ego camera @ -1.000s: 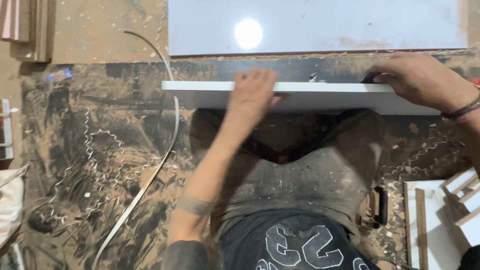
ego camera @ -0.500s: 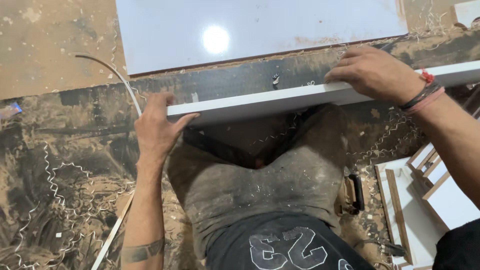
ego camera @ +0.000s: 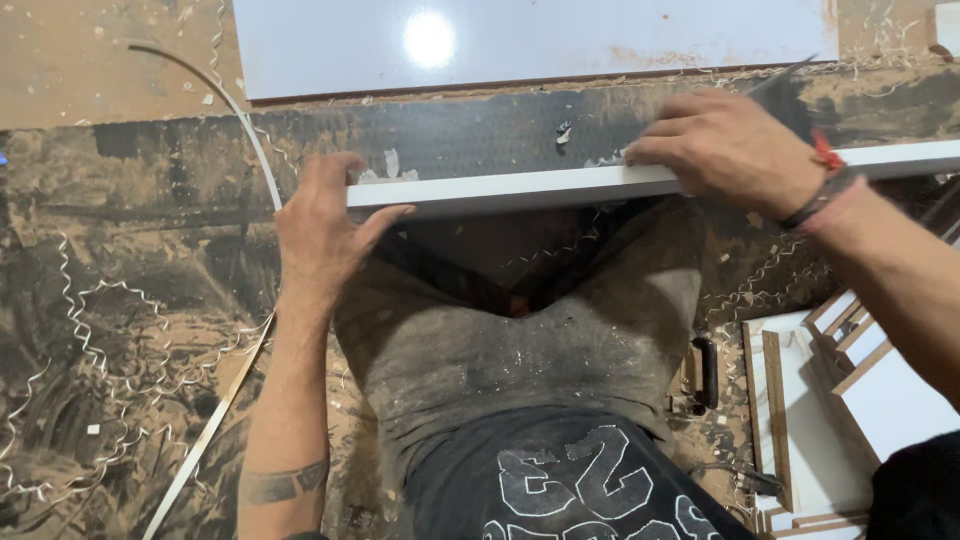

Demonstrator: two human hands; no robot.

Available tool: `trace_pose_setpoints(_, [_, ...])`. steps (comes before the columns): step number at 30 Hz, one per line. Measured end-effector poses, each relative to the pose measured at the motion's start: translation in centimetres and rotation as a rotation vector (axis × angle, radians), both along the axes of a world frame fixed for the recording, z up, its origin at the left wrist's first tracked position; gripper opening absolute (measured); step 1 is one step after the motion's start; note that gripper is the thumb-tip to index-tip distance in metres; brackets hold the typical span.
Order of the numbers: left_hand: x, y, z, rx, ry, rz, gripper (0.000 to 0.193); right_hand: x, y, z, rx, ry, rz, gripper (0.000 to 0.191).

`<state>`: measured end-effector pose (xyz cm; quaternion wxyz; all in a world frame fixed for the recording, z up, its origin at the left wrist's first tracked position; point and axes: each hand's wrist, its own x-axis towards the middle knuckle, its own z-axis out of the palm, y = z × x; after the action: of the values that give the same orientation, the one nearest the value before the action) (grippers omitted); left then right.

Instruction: The person sits on the floor with a white board across their lap and presses white edge banding tape along the board's edge, smoothing it by hand. They then run a sanding block along the taped edge, peel off the excess tape end, trim the edge with a small cutting tool, and sand the edge again.

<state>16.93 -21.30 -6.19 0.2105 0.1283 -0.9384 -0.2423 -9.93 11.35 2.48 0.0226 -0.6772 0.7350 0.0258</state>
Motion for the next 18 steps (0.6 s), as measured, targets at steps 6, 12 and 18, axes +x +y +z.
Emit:
trace_pose_setpoints(6, [0.2,-0.5,-1.1,0.094,0.017,0.038,0.075,5.5,-11.1,-1.2,-0.115,-0.069,0.121,0.025])
trace_pose_setpoints(12, [0.2,-0.2,-3.1,0.349,0.197,0.052,0.123,11.7,-23.3,-2.1,-0.298,-0.11,0.257,0.012])
trace_pose_setpoints(18, [0.8,-0.7,-4.4,0.658,0.532,-0.005,0.138,13.0,-27.9,-3.4,-0.195,-0.189,0.225,0.015])
